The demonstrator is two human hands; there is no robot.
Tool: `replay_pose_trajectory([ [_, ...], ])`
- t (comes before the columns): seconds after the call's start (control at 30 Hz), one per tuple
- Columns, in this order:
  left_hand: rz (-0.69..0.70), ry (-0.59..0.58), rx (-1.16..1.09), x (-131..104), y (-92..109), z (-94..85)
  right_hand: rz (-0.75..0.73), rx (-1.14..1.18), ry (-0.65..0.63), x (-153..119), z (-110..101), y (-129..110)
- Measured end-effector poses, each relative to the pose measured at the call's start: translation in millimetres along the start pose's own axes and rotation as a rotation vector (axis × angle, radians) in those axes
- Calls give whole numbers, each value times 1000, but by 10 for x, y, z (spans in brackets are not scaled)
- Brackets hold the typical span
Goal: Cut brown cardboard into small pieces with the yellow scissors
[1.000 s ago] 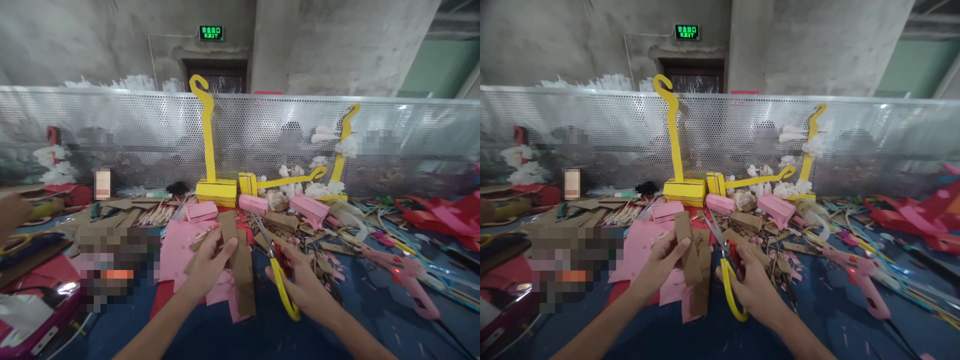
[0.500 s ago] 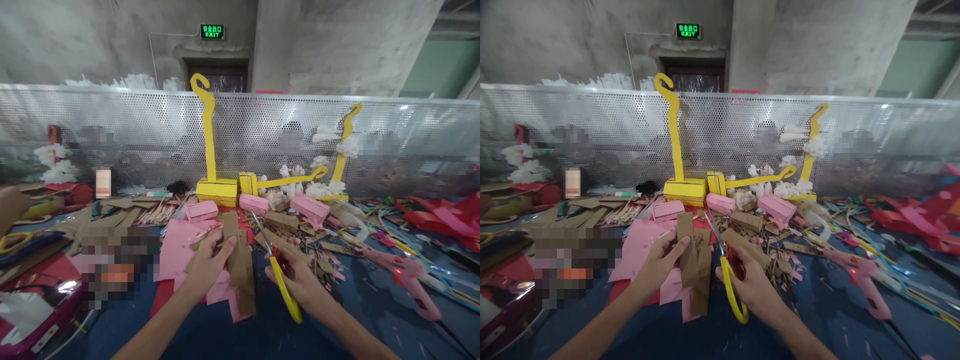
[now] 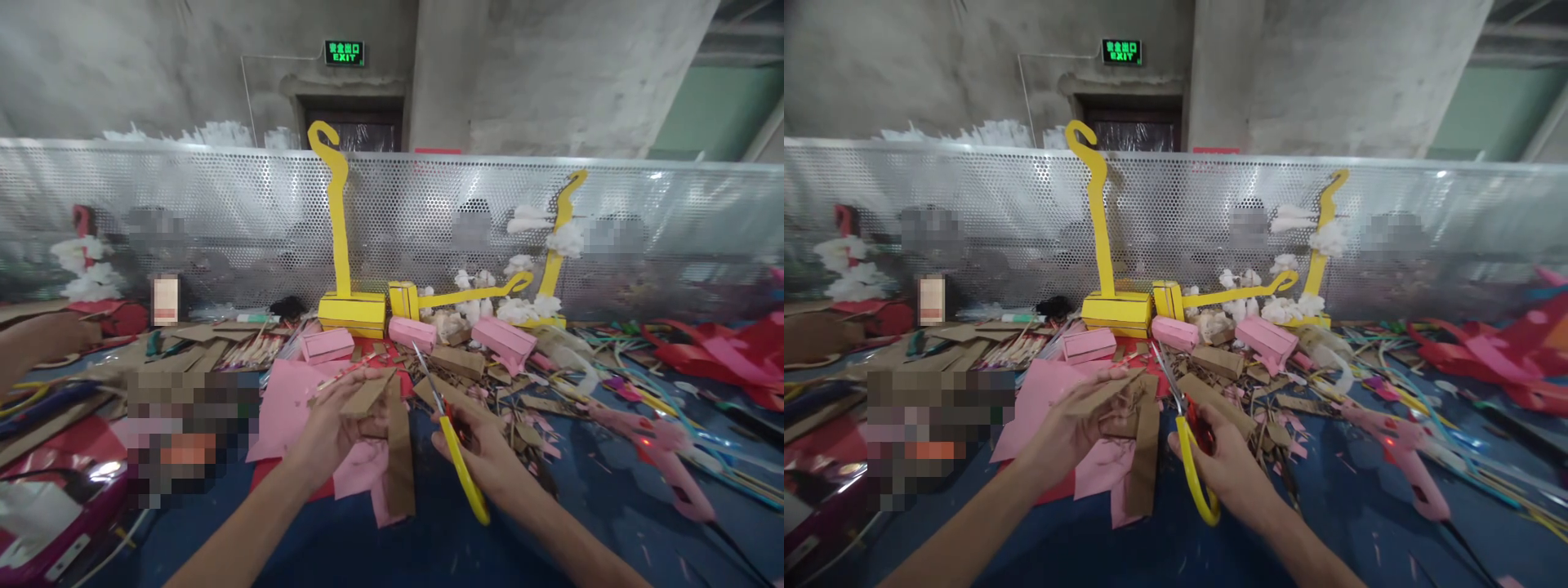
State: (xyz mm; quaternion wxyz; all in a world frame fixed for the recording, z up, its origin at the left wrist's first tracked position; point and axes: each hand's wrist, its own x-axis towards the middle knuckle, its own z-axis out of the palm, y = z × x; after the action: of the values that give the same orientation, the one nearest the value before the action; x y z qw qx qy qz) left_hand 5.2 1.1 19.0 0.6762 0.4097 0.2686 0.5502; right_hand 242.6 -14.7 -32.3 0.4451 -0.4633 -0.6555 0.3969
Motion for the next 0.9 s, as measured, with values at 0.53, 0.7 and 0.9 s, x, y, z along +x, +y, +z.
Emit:
replay_pose_trajectory([
  [0.53,155,65,487,68,-102,-95,14,12,-74,-66,21,-158],
  [0.7,154,81,488,74,-108,-108,-1,11,-60,-52,14,-116],
  [0.9,191,62,530,65,-100,-97,-3,16,-54,-43,15,-99],
])
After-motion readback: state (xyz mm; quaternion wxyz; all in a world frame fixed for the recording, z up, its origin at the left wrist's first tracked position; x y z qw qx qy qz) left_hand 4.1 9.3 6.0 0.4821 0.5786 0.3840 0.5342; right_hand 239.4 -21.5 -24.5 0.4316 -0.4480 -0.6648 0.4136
